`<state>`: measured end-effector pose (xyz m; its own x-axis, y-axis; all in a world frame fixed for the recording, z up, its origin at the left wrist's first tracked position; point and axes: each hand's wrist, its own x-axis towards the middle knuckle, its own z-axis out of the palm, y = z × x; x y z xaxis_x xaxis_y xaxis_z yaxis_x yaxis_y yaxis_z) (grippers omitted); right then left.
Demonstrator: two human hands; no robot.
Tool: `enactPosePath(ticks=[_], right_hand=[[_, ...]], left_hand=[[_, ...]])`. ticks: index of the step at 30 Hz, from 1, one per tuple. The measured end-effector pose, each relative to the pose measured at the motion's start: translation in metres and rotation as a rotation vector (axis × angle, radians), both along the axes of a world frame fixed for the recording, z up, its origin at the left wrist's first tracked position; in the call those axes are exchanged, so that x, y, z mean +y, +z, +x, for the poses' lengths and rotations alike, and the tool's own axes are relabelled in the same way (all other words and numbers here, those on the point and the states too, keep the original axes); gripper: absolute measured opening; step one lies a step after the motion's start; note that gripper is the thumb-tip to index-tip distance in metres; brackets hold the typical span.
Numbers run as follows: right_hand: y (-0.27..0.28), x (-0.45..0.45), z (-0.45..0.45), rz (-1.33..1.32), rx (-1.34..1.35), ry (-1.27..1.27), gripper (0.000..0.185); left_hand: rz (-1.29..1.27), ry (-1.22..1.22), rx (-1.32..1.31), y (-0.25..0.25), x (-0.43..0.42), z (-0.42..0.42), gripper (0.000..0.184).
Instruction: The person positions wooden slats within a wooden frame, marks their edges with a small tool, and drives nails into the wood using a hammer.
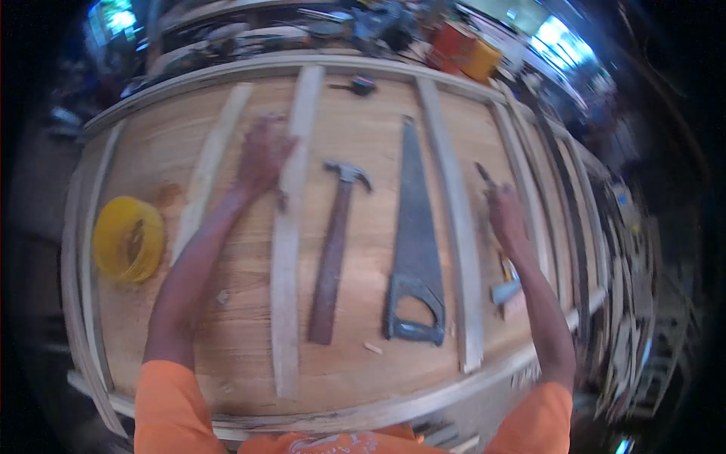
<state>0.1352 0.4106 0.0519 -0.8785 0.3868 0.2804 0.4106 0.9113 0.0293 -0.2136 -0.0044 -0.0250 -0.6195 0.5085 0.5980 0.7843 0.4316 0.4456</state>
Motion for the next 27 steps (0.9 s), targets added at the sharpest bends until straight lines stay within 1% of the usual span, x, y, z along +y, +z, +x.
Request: enactPosePath(ticks=[1,2,3,4,5,6,7,9,11,13,14,16,17,18,20,23,27], right_hand=[[0.009,-0.005,-0.019,0.022,0.022,0.035,0.018],[0.02,-0.014,-0.042,0.04,0.041,0.064,0.015],[0.029,-0.03,-0.072,0.021,0.052,0.111,0.015],[0.041,-0.048,-0.101,-0.022,0.073,0.197,0.013],[0.045,-0.062,-0.128,-0.058,0.091,0.271,0.011],[0.04,-0.074,-0.16,-0.014,0.131,0.348,0.01],[0.035,-0.086,-0.199,0.034,0.171,0.425,0.009],[0.025,-0.108,-0.267,0.168,0.093,0.491,0.013],[0.012,-0.132,-0.328,0.291,0.014,0.385,0.017],[0.003,-0.148,-0.372,0.29,-0.036,0.337,0.024],[-0.001,-0.153,-0.388,0.293,-0.038,0.341,0.024],[-0.001,-0.168,-0.406,0.314,-0.17,0.257,0.028],[-0.001,-0.173,-0.41,0.261,-0.206,0.229,0.029],[-0.002,-0.175,-0.415,0.266,-0.204,0.233,0.029],[-0.007,-0.179,-0.423,0.291,-0.286,0.155,0.03],[-0.023,-0.177,-0.434,0.303,-0.246,0.127,0.029],[-0.014,-0.186,-0.434,0.295,-0.288,0.093,0.03]], left_hand=[[0.009,-0.015,-0.046,0.005,-0.001,0.002,0.06],[0.02,-0.028,-0.02,0.001,-0.002,-0.002,0.062],[0.03,-0.055,0.002,-0.001,-0.003,-0.005,0.063],[0.018,-0.023,0.011,0.003,-0.006,-0.006,0.063],[-0.002,-0.039,-0.036,0.008,-0.007,-0.001,0.065],[-0.017,-0.065,-0.087,0.013,-0.007,0.004,0.067],[-0.015,-0.056,-0.083,0.014,-0.007,0.006,0.067],[-0.069,-0.039,-0.089,0.018,-0.009,0.007,0.067],[-0.085,-0.029,-0.095,0.021,-0.01,0.008,0.067],[-0.097,-0.02,-0.106,0.02,-0.011,0.006,0.067],[-0.087,-0.023,-0.093,0.017,-0.012,0.005,0.067],[-0.07,-0.023,-0.081,0.017,-0.012,0.005,0.067],[-0.064,-0.031,-0.095,0.017,-0.013,0.005,0.067],[-0.059,-0.038,-0.107,0.017,-0.013,0.005,0.067],[-0.051,-0.043,-0.104,0.017,-0.014,0.004,0.068],[-0.059,-0.042,-0.111,0.019,-0.015,0.007,0.068],[-0.071,-0.047,-0.132,0.019,-0.015,0.006,0.069]])
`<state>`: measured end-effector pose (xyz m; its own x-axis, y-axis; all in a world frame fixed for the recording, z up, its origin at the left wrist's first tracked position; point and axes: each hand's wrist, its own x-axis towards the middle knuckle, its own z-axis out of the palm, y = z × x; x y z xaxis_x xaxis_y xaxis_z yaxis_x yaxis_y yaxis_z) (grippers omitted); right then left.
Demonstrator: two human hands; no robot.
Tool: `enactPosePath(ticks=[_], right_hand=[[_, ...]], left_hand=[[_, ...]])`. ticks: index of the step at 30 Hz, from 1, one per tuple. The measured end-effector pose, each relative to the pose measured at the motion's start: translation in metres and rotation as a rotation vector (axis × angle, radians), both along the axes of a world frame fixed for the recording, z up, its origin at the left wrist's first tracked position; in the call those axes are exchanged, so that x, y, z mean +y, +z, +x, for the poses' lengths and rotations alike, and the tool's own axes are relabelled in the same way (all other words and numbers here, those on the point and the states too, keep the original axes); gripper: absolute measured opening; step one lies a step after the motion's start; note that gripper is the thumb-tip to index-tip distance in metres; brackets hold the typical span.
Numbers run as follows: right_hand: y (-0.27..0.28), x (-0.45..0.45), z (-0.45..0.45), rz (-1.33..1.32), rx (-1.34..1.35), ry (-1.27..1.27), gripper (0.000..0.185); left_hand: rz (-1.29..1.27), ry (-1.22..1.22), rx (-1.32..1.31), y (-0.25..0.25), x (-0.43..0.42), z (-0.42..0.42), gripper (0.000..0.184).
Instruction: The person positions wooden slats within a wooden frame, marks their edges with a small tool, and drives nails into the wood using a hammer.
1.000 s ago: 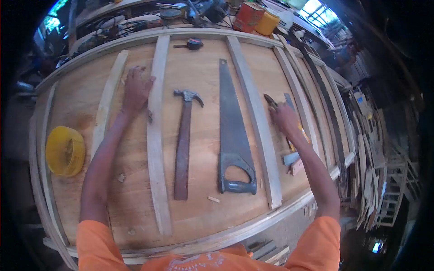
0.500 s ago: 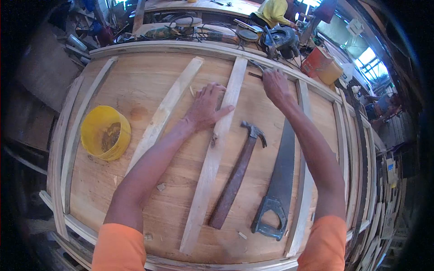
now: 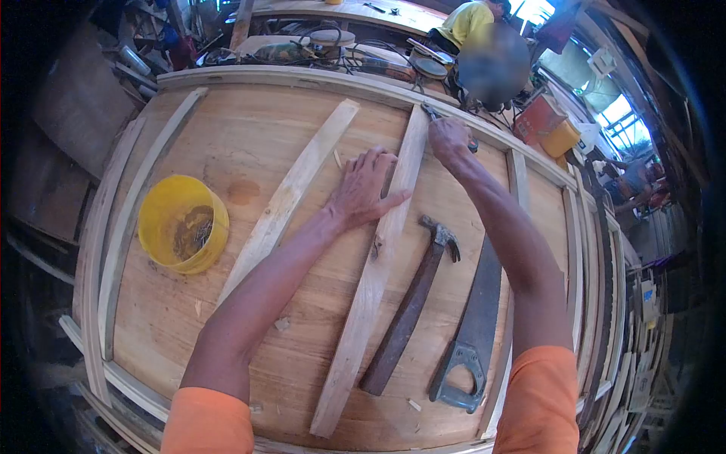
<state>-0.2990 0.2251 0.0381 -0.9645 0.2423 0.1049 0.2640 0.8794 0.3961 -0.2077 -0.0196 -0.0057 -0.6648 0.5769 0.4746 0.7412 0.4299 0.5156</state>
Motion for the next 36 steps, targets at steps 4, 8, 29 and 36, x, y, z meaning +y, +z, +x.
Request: enactPosePath(ticks=[4,8,29,36], right_hand=[[-0.009,0.016,-0.022,-0.004,-0.169,0.093,0.028],[-0.019,0.028,-0.033,0.063,-0.153,0.203,0.026],[-0.045,0.031,-0.038,-0.267,0.183,0.058,0.032],[-0.019,0.028,-0.012,-0.144,0.193,0.264,0.025]], left_hand=[[0.021,0.001,0.026,-0.003,0.0,0.0,0.069],[0.017,0.008,0.01,-0.002,0.0,0.0,0.069],[-0.001,0.035,0.009,-0.007,-0.001,-0.001,0.077],[0.023,0.033,0.028,-0.007,-0.002,-0.001,0.077]])
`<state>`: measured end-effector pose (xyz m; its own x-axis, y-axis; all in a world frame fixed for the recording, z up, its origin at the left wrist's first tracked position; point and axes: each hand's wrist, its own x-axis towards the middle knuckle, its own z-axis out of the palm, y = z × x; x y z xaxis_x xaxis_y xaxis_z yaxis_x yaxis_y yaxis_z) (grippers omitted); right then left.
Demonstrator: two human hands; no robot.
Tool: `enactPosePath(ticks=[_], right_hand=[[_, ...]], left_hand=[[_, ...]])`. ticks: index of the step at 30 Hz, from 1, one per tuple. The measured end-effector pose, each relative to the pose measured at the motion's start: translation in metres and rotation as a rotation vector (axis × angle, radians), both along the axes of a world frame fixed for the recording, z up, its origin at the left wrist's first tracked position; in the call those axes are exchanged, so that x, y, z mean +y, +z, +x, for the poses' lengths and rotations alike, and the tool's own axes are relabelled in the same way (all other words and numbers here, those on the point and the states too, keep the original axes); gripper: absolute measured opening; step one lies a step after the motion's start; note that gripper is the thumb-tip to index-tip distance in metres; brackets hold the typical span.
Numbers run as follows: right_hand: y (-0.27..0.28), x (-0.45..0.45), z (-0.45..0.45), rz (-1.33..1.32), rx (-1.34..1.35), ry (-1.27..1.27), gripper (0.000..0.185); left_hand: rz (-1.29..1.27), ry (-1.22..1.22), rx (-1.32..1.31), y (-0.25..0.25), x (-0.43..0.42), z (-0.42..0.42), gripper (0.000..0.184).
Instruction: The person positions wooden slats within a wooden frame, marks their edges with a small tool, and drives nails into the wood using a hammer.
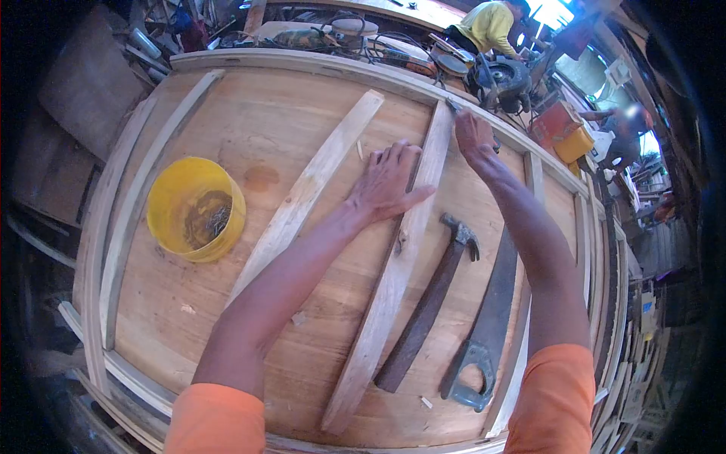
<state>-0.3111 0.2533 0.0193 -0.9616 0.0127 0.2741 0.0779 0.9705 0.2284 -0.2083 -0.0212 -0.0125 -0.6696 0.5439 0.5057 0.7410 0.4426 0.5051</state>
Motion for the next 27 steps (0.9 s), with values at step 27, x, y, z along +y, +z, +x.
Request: enactPosePath(ticks=[27], right_hand=[[0.029,-0.031,0.001,0.285,-0.341,-0.079,0.021]], left_hand=[[-0.017,-0.018,-0.04,-0.001,0.002,0.003,0.075]])
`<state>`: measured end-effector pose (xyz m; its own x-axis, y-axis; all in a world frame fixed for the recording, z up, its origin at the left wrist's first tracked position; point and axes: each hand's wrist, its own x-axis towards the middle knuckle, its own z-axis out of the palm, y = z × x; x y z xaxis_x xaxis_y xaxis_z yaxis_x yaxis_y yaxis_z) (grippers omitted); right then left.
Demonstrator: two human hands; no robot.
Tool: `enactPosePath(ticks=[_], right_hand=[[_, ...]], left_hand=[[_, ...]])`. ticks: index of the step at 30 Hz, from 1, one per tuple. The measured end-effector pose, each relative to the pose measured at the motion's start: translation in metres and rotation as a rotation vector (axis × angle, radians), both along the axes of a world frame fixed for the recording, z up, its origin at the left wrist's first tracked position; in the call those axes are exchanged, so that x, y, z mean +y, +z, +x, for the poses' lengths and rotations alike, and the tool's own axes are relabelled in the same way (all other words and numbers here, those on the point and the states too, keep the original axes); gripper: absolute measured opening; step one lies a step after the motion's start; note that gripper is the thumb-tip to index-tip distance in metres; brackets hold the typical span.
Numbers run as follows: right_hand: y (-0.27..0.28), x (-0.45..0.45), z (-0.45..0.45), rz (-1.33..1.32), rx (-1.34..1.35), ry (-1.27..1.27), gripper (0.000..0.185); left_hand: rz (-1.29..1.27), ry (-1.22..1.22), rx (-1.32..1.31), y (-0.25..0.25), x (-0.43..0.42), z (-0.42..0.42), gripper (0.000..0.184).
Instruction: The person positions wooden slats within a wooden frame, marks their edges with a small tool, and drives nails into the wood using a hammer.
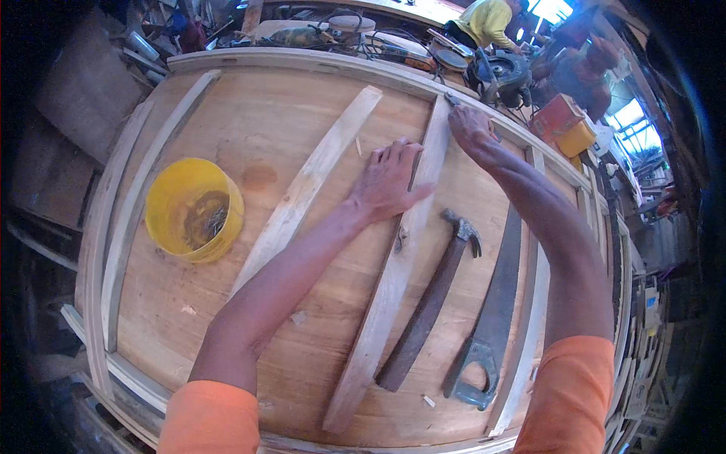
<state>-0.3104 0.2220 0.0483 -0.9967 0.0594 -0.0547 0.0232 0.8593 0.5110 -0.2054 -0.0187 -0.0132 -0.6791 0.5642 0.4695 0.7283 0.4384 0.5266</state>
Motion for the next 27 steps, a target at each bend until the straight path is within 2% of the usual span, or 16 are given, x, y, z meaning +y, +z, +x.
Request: enactPosePath(ticks=[6,8,15,17,20,22,24,25,27], right_hand=[[-0.006,0.013,-0.007,-0.085,0.026,0.036,0.02],[-0.008,0.022,-0.015,-0.065,0.01,0.215,0.021],[0.007,0.016,-0.002,0.037,-0.026,0.266,0.023],[0.015,0.019,0.004,-0.112,0.014,0.193,0.023],[0.008,0.052,-0.009,-0.162,0.028,0.303,0.023],[0.023,0.059,-0.017,-0.229,-0.026,0.213,0.024],[0.032,0.058,-0.028,-0.749,-0.118,-0.189,0.025],[0.033,0.056,-0.024,-0.753,-0.114,-0.189,0.025],[0.026,0.058,-0.008,-0.339,-0.028,0.137,0.023]], left_hand=[[0.018,0.012,-0.004,0.0,-0.001,0.003,0.074],[0.029,0.005,-0.002,0.0,-0.002,0.002,0.074],[0.045,0.004,-0.017,-0.005,-0.003,0.002,0.072],[0.03,0.006,-0.011,-0.009,-0.002,0.002,0.073],[0.001,0.017,-0.015,-0.003,-0.002,-0.002,0.073],[-0.012,0.02,-0.037,0.0,0.002,0.0,0.073],[0.012,-0.011,-0.055,0.003,-0.001,-0.003,0.072],[0.009,-0.013,-0.051,0.003,-0.002,-0.003,0.072],[0.009,-0.019,-0.042,0.003,-0.001,-0.004,0.071]])
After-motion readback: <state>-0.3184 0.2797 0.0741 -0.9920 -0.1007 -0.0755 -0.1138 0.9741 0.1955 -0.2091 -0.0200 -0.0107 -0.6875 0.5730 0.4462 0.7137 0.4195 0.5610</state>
